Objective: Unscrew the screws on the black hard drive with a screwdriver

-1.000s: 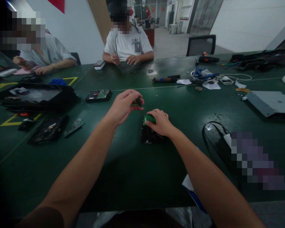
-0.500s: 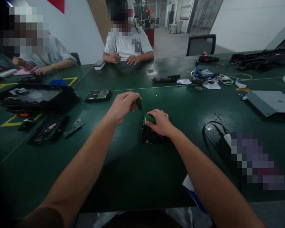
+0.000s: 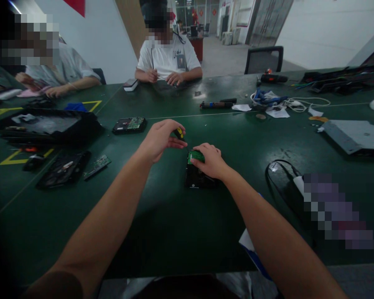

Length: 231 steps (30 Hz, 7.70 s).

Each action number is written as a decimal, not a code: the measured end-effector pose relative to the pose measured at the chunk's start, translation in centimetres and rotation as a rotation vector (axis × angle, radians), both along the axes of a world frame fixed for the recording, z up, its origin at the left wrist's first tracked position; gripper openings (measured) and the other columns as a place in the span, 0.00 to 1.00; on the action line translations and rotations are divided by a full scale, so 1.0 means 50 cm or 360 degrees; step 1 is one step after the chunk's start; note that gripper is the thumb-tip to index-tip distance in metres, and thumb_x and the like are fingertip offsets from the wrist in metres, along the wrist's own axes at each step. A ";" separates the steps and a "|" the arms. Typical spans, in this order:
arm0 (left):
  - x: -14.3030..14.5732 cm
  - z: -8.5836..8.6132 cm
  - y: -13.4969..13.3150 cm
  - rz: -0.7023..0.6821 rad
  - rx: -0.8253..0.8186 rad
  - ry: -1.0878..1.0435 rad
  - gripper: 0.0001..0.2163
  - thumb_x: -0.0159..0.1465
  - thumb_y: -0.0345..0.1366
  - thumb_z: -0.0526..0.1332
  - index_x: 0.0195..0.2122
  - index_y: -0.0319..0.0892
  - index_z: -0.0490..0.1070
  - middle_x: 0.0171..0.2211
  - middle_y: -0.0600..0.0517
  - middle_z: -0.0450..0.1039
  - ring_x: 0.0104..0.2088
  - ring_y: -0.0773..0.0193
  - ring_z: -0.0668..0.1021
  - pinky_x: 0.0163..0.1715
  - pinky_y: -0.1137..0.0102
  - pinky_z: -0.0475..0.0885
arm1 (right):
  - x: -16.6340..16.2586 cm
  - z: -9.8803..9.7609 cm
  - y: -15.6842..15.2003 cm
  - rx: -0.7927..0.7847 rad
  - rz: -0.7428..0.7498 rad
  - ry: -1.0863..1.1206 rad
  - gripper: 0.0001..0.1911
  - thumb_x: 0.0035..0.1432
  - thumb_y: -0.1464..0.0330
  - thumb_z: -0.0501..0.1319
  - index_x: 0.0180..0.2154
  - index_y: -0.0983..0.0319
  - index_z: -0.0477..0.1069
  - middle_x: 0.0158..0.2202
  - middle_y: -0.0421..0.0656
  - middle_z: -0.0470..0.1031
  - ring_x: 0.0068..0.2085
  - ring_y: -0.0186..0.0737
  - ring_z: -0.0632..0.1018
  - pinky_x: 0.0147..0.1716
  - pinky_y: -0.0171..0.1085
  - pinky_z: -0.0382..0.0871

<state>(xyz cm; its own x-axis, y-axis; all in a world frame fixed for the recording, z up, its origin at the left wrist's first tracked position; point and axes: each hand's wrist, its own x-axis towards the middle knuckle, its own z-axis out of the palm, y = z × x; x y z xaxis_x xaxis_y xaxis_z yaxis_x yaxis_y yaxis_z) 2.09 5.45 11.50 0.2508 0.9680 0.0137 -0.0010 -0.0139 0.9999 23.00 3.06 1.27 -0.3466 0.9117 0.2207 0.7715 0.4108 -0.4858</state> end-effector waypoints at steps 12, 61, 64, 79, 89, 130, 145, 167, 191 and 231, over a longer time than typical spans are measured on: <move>-0.001 0.008 -0.010 -0.0093 -0.0086 -0.0038 0.12 0.65 0.42 0.60 0.46 0.42 0.71 0.41 0.46 0.81 0.21 0.66 0.79 0.19 0.72 0.72 | -0.003 0.002 0.001 -0.0021 -0.0034 -0.0012 0.22 0.67 0.59 0.65 0.60 0.54 0.74 0.60 0.50 0.75 0.60 0.59 0.74 0.60 0.61 0.67; -0.001 0.009 -0.013 -0.0237 -0.0033 0.0021 0.12 0.66 0.42 0.59 0.41 0.40 0.76 0.40 0.46 0.78 0.23 0.66 0.80 0.20 0.72 0.72 | 0.000 -0.004 0.000 0.0014 -0.0011 -0.0012 0.22 0.68 0.57 0.64 0.60 0.54 0.73 0.60 0.50 0.75 0.60 0.57 0.74 0.59 0.58 0.67; 0.001 0.009 -0.014 -0.0219 -0.0092 -0.0017 0.11 0.66 0.42 0.60 0.44 0.41 0.72 0.39 0.47 0.80 0.23 0.64 0.82 0.21 0.71 0.74 | -0.001 -0.002 -0.002 0.0013 -0.0012 -0.0018 0.21 0.68 0.58 0.64 0.60 0.53 0.73 0.61 0.49 0.74 0.61 0.58 0.74 0.59 0.58 0.68; 0.003 0.012 -0.015 -0.0130 -0.0034 0.0050 0.10 0.66 0.42 0.63 0.43 0.42 0.72 0.38 0.50 0.78 0.23 0.67 0.81 0.21 0.73 0.73 | -0.003 0.001 -0.002 0.0015 -0.0013 -0.0017 0.21 0.68 0.58 0.64 0.60 0.54 0.73 0.59 0.50 0.75 0.60 0.58 0.74 0.58 0.58 0.68; -0.002 0.008 -0.008 -0.0115 -0.0002 -0.0035 0.08 0.65 0.39 0.60 0.37 0.41 0.74 0.37 0.48 0.77 0.26 0.65 0.82 0.24 0.71 0.74 | -0.003 0.004 -0.004 -0.0002 -0.0012 0.0003 0.22 0.68 0.58 0.64 0.60 0.55 0.73 0.60 0.50 0.75 0.60 0.58 0.75 0.59 0.59 0.68; 0.005 0.014 -0.017 -0.0149 -0.0078 0.0015 0.09 0.70 0.41 0.60 0.45 0.42 0.70 0.40 0.47 0.81 0.24 0.66 0.83 0.22 0.73 0.76 | -0.001 -0.002 -0.002 0.0018 -0.0014 -0.0011 0.22 0.68 0.59 0.64 0.60 0.55 0.73 0.60 0.50 0.75 0.60 0.60 0.74 0.58 0.60 0.68; 0.005 0.010 -0.015 -0.0148 -0.0043 -0.0014 0.09 0.67 0.41 0.60 0.44 0.42 0.71 0.40 0.48 0.81 0.24 0.65 0.83 0.22 0.72 0.76 | -0.003 -0.003 0.000 0.0016 -0.0024 -0.0009 0.22 0.67 0.58 0.65 0.60 0.55 0.73 0.60 0.50 0.75 0.60 0.58 0.75 0.59 0.60 0.68; 0.003 0.008 -0.012 -0.0146 0.0004 -0.0005 0.06 0.67 0.39 0.61 0.39 0.42 0.72 0.38 0.48 0.80 0.25 0.66 0.81 0.25 0.71 0.75 | -0.003 0.003 -0.002 -0.0008 -0.0019 0.0003 0.22 0.67 0.57 0.64 0.60 0.54 0.74 0.59 0.50 0.75 0.60 0.59 0.74 0.59 0.60 0.67; 0.007 0.008 -0.014 -0.0179 0.0033 0.0032 0.09 0.69 0.41 0.61 0.37 0.42 0.73 0.35 0.51 0.77 0.26 0.69 0.79 0.25 0.75 0.72 | -0.002 0.002 -0.003 -0.0002 -0.0017 -0.0006 0.22 0.68 0.57 0.64 0.61 0.54 0.74 0.60 0.50 0.75 0.60 0.58 0.74 0.59 0.59 0.67; 0.000 0.001 -0.007 -0.0312 -0.0093 -0.0156 0.11 0.69 0.41 0.59 0.42 0.39 0.75 0.41 0.46 0.78 0.30 0.63 0.85 0.30 0.70 0.79 | -0.001 -0.008 0.001 0.0050 -0.0004 -0.0002 0.23 0.68 0.58 0.64 0.61 0.54 0.73 0.59 0.50 0.75 0.59 0.59 0.75 0.57 0.58 0.69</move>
<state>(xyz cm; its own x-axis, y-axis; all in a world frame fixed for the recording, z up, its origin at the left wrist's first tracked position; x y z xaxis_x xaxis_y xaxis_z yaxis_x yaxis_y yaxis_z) 2.10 5.10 11.54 0.4343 0.9007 -0.0076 -0.0949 0.0542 0.9940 22.95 3.08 0.89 -0.3444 0.9052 0.2490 0.7731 0.4240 -0.4717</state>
